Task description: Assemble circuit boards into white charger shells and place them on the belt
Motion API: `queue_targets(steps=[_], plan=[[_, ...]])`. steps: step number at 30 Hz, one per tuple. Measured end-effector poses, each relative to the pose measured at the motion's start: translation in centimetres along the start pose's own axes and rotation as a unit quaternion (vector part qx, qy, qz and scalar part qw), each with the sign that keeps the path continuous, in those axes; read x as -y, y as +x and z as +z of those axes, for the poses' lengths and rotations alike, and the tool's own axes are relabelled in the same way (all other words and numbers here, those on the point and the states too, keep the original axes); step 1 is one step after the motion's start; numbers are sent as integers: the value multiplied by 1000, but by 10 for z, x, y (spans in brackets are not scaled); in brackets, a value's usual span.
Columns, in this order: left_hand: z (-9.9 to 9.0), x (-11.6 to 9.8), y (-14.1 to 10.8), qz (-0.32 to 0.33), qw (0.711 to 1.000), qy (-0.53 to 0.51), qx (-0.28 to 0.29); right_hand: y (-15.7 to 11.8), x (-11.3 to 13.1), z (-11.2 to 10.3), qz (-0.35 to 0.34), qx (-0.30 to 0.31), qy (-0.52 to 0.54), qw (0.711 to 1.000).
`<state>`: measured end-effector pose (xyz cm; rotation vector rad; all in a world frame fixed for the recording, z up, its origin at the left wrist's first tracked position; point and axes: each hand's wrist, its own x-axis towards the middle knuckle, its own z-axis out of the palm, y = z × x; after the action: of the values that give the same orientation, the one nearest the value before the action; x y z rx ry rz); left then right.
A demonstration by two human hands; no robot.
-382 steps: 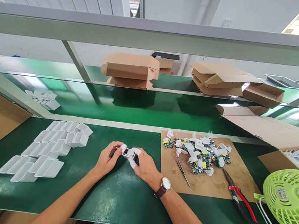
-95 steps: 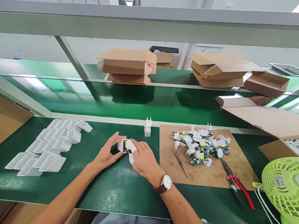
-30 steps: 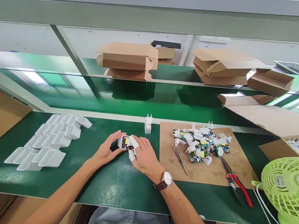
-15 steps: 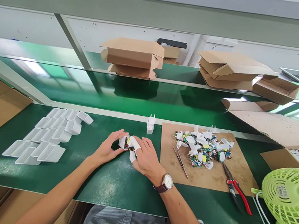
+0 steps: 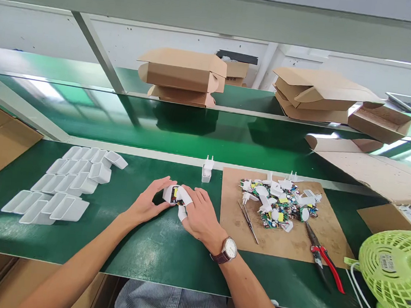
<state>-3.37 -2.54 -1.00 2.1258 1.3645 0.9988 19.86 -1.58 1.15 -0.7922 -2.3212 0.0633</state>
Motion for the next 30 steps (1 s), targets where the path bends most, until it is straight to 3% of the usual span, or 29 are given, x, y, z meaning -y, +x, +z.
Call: queue_targets(steps=[13,19,25,30], plan=[[7,-1,0,49,998,-29,14,-4,-4,7,-4,12,28,1000],[16,4,-3,44,999,-12,24,-4,2,6,81,-39,71,993],[20,5,-5,-54,989,-138,28,-4,-4,1,114,-44,165,979],[14,-5,-2,-90,970,-225,31,-5,-7,15,59,17,153,986]])
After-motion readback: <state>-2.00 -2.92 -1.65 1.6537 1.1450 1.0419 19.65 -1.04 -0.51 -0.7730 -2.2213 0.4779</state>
